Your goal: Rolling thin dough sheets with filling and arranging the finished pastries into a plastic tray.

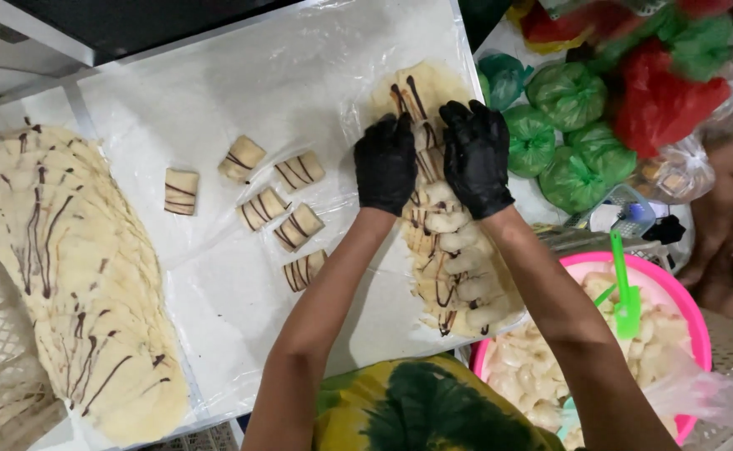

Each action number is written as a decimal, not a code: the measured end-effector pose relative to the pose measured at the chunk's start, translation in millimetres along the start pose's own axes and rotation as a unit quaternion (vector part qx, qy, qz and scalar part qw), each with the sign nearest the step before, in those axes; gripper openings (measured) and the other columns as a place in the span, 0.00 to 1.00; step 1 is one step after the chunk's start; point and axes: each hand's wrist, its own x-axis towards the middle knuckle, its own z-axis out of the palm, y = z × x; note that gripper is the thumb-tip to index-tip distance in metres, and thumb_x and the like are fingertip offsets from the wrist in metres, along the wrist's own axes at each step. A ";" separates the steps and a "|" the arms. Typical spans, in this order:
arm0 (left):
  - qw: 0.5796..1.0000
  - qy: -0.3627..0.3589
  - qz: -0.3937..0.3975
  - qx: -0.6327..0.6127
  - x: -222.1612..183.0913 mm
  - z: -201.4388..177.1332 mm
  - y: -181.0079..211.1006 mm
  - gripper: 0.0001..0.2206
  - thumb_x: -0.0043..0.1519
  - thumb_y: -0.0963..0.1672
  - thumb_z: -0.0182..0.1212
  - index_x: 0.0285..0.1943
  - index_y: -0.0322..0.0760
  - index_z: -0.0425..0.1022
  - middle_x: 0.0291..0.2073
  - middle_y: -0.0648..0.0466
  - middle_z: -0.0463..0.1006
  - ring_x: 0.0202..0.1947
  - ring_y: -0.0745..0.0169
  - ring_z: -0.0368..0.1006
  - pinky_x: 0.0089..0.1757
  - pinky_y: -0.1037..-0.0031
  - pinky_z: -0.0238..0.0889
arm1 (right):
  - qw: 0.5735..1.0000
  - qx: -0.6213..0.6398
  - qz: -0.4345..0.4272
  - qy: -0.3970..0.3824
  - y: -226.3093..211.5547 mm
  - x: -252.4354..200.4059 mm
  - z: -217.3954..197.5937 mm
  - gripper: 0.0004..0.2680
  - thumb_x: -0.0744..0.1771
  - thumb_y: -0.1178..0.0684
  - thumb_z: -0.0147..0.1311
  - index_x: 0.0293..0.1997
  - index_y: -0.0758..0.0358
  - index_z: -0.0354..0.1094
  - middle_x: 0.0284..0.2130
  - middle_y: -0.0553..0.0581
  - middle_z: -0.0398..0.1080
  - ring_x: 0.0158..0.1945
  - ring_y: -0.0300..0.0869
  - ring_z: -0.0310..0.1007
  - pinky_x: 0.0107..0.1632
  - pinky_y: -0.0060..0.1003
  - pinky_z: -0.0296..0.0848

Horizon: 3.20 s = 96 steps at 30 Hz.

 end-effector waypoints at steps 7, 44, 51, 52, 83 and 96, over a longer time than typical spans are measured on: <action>0.997 -0.016 0.058 -0.046 -13.9 -1.6 26.0 0.30 0.70 0.50 0.52 0.81 0.41 0.52 0.75 0.39 0.58 0.76 0.38 0.54 0.70 0.40 0.39 | 0.998 0.049 -0.006 -0.042 1.6 -13.9 -5.6 0.18 0.73 0.48 0.45 0.75 0.45 0.60 0.71 0.56 0.60 0.76 0.60 0.44 0.72 0.65 0.35; 0.981 0.007 0.077 -0.177 -16.2 5.4 19.0 0.18 0.67 0.51 0.58 0.61 0.40 0.76 0.51 0.46 0.80 0.56 0.46 0.75 0.57 0.59 0.67 | 0.951 0.238 0.195 0.025 -21.7 24.7 -37.6 0.09 0.64 0.46 0.71 0.45 0.46 0.77 0.42 0.48 0.76 0.48 0.45 0.76 0.50 0.39 0.80; 0.989 -0.016 0.046 -0.136 8.2 -7.5 -0.3 0.20 0.66 0.47 0.62 0.68 0.55 0.73 0.58 0.53 0.78 0.61 0.53 0.73 0.58 0.65 0.70 | 0.957 0.272 0.098 0.021 -17.7 37.8 -31.6 0.05 0.66 0.52 0.66 0.44 0.56 0.80 0.43 0.58 0.78 0.48 0.52 0.77 0.49 0.44 0.76; 0.989 -0.016 0.047 -0.137 13.2 -16.5 5.8 0.20 0.66 0.47 0.62 0.68 0.55 0.73 0.58 0.53 0.78 0.61 0.53 0.73 0.58 0.65 0.70 | 0.957 0.271 0.099 0.022 -8.8 45.0 -25.8 0.05 0.66 0.52 0.66 0.44 0.56 0.80 0.43 0.58 0.78 0.48 0.52 0.77 0.49 0.44 0.76; 0.974 -0.074 0.055 -0.206 27.1 29.1 -34.3 0.20 0.62 0.55 0.65 0.61 0.54 0.77 0.50 0.58 0.81 0.53 0.53 0.76 0.53 0.61 0.71 | 0.923 0.324 -0.029 -0.207 0.2 83.2 -32.9 0.20 0.62 0.50 0.71 0.58 0.64 0.72 0.50 0.68 0.73 0.58 0.61 0.71 0.59 0.55 0.70; 0.981 -0.101 -0.045 -0.159 75.5 -11.6 -34.0 0.36 0.67 0.50 0.62 0.82 0.51 0.46 0.52 0.44 0.78 0.52 0.38 0.75 0.51 0.49 0.71 | 0.890 0.428 0.078 -0.137 23.4 119.6 28.3 0.12 0.68 0.53 0.57 0.58 0.58 0.71 0.50 0.58 0.72 0.55 0.49 0.71 0.55 0.43 0.71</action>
